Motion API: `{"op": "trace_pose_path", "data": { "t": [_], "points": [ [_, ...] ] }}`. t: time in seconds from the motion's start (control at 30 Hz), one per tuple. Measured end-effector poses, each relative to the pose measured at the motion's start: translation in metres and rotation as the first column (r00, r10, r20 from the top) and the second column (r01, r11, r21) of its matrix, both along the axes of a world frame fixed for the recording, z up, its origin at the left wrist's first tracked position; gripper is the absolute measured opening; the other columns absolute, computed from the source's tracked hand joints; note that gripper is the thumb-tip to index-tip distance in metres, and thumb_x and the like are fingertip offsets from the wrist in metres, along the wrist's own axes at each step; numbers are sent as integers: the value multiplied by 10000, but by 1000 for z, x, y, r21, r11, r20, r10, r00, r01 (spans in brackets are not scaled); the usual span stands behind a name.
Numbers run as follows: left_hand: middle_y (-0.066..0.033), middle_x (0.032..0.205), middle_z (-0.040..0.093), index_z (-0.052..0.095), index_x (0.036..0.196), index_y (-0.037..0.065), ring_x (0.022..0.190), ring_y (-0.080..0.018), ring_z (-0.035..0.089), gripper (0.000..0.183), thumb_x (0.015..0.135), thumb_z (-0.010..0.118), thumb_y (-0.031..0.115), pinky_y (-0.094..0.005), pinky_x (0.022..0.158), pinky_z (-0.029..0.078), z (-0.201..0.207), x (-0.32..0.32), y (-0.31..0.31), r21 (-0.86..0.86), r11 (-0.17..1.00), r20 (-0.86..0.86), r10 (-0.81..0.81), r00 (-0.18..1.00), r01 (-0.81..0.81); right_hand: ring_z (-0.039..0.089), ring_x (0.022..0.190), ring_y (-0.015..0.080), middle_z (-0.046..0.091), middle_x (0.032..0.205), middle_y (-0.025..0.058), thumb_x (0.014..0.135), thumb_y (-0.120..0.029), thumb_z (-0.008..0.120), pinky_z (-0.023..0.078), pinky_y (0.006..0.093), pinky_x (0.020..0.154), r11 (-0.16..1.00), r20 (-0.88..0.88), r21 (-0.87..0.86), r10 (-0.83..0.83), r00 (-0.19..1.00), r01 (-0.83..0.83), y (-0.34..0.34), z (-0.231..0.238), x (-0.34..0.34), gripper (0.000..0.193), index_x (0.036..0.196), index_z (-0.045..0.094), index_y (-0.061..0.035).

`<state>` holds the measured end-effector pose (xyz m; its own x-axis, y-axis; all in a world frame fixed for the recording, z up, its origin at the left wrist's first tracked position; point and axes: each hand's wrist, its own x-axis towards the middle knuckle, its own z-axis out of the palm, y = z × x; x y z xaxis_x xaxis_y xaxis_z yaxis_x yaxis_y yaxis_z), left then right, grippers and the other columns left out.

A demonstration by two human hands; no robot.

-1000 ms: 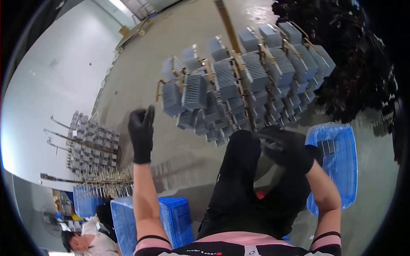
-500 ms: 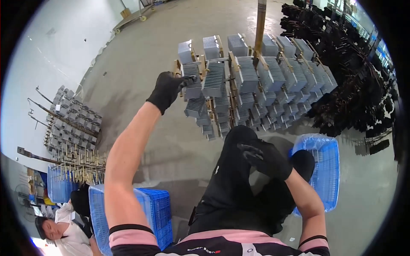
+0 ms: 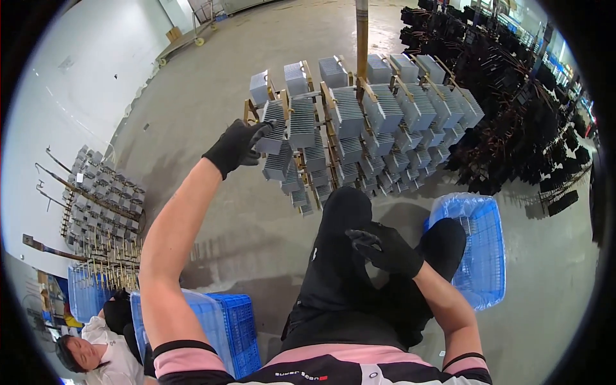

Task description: Packaging small metal parts from a storage rack into a plastic crate lined with newspaper.

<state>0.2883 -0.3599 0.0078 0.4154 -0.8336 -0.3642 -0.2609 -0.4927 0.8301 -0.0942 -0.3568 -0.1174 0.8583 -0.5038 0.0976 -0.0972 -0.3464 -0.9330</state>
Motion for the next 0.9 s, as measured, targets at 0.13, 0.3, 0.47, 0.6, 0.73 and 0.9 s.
{"op": "trace_pose_path", "data": {
  "t": [0.13, 0.3, 0.47, 0.6, 0.73, 0.9],
  "points": [
    [-62, 1043, 613, 574, 1164, 54, 873, -205, 644, 469, 915, 669, 441, -385, 741, 592, -14, 19, 9, -202, 978, -225, 1, 974, -48, 667, 915, 153, 678, 1048, 101, 922, -55, 622, 523, 301, 794, 1000, 46, 14, -19, 999, 19, 8, -8, -1, 374, 1295, 599, -39],
    [-78, 1116, 612, 562, 1216, 16, 955, -223, 638, 441, 941, 651, 349, -368, 735, 596, -27, 18, 20, -327, 934, -403, -2, 915, -142, 667, 970, 226, 669, 1093, 141, 920, -105, 630, 522, 342, 838, 999, 30, -4, -44, 999, 44, 11, -5, -4, 383, 1295, 593, -36],
    [-171, 1252, 576, 574, 1308, -23, 1330, -327, 417, 415, 897, 550, 33, -462, 927, 559, -76, -50, 53, -706, 695, 249, 66, 966, 134, 660, 1039, 261, 661, 1149, 175, 936, -247, 645, 506, 359, 902, 977, -70, -112, -192, 979, 183, 3, 23, -30, 477, 1342, 549, -15],
    [-187, 1300, 573, 656, 1158, -42, 1302, -343, 449, 303, 991, 539, 182, -475, 1106, 337, -107, -122, 99, -655, 710, 687, 416, 596, 259, 507, 1269, 353, 550, 1335, 233, 925, -318, 665, 390, 445, 1063, 936, 239, -104, -304, 922, 335, 16, 26, -22, 631, 1422, 445, 2],
    [-203, 1301, 562, 569, 1232, -20, 1269, -318, 500, 415, 922, 648, 244, -477, 1057, 401, -106, -238, 57, -645, 647, 515, -26, 857, 407, 503, 1272, 355, 516, 1361, 243, 898, -309, 703, 397, 430, 1061, 867, 400, -1, -456, 795, 498, 16, 31, -51, 718, 1448, 377, 18],
    [-196, 1337, 532, 523, 1280, -15, 1251, -337, 502, 657, 781, 806, 306, -476, 1062, 391, -112, -345, -2, -652, 573, 484, -190, 854, 497, 528, 1250, 352, 502, 1359, 262, 807, -356, 795, 403, 415, 1054, 546, 88, 70, -837, 541, 835, -7, 23, -135, 905, 1461, 315, 44]
  ]
}}
